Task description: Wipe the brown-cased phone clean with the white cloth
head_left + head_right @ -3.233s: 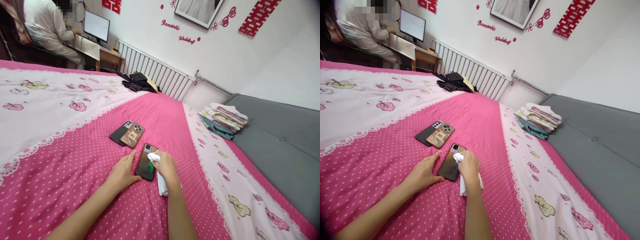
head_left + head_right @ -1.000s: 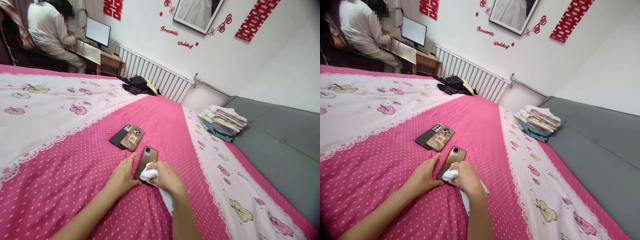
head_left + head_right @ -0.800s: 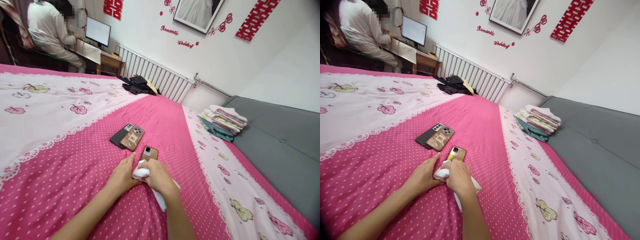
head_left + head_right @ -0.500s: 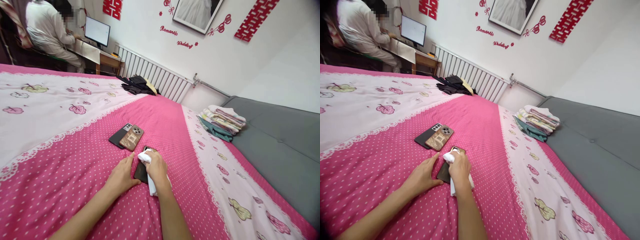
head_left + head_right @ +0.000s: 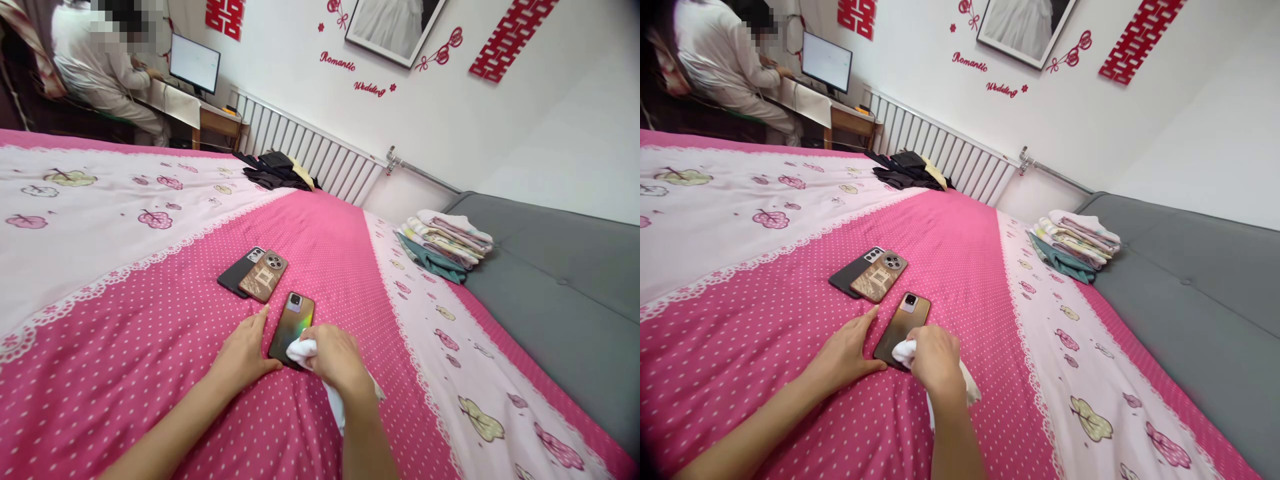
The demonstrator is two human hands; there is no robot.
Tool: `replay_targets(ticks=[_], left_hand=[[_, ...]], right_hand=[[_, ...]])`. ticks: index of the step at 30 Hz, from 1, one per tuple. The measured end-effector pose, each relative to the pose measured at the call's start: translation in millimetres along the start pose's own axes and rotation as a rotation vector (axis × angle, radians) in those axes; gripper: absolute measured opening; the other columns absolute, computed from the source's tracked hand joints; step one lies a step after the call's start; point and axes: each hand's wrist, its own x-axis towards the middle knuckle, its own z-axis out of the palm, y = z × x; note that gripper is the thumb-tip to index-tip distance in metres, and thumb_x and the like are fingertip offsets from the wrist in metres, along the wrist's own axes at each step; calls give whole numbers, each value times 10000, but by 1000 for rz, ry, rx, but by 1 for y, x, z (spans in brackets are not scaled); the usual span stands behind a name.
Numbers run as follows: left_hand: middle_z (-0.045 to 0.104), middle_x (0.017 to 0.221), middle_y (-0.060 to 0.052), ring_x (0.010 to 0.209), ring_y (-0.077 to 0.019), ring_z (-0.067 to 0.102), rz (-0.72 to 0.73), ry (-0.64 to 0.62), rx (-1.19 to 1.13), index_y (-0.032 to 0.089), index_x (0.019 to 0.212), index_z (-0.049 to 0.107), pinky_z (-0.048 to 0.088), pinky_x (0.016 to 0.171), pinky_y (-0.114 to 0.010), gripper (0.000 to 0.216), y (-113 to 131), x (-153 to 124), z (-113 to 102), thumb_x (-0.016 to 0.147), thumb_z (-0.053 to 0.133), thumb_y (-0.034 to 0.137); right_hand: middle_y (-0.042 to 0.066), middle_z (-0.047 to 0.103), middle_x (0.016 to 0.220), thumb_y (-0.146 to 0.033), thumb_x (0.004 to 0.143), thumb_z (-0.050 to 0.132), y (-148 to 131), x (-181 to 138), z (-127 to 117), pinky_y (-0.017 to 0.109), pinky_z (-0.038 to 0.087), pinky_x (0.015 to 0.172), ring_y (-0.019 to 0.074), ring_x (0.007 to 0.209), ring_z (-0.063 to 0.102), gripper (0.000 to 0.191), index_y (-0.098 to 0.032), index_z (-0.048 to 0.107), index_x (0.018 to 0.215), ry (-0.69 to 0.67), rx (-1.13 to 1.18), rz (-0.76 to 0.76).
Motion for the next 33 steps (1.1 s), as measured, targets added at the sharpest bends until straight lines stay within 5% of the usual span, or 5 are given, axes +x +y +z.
replay_targets(ticks=[11, 23, 33], left_hand=[[457, 1317, -212, 1221, -307, 430, 19, 15, -29, 31, 1341, 284, 368, 1010, -411, 887, -2, -1, 2, 605, 700, 303], [436, 1342, -198, 1234, -310, 418, -2, -5, -26, 67, 1361, 275, 359, 1017, -409, 917, 1, 1, -1, 591, 714, 303], [428, 1344, -206, 1242, -317, 408, -2, 1, -23, 77, 1350, 278, 354, 1015, -432, 886, 0, -2, -1, 613, 700, 330]], right_hand=[[-8, 640, 927, -257, 735, 568, -20, 10, 16, 261, 337, 658, 182, 864, 586, 289, -387, 640, 983, 98, 75, -119], [27, 620, 1024, -264, 799, 545, -14, 38, 31, 269, 379, 762, 191, 948, 571, 315, -357, 608, 1093, 294, 160, 85], [27, 667, 981, -271, 777, 569, 15, 31, 15, 246, 367, 680, 183, 924, 601, 270, -336, 641, 1029, 165, 46, 166]])
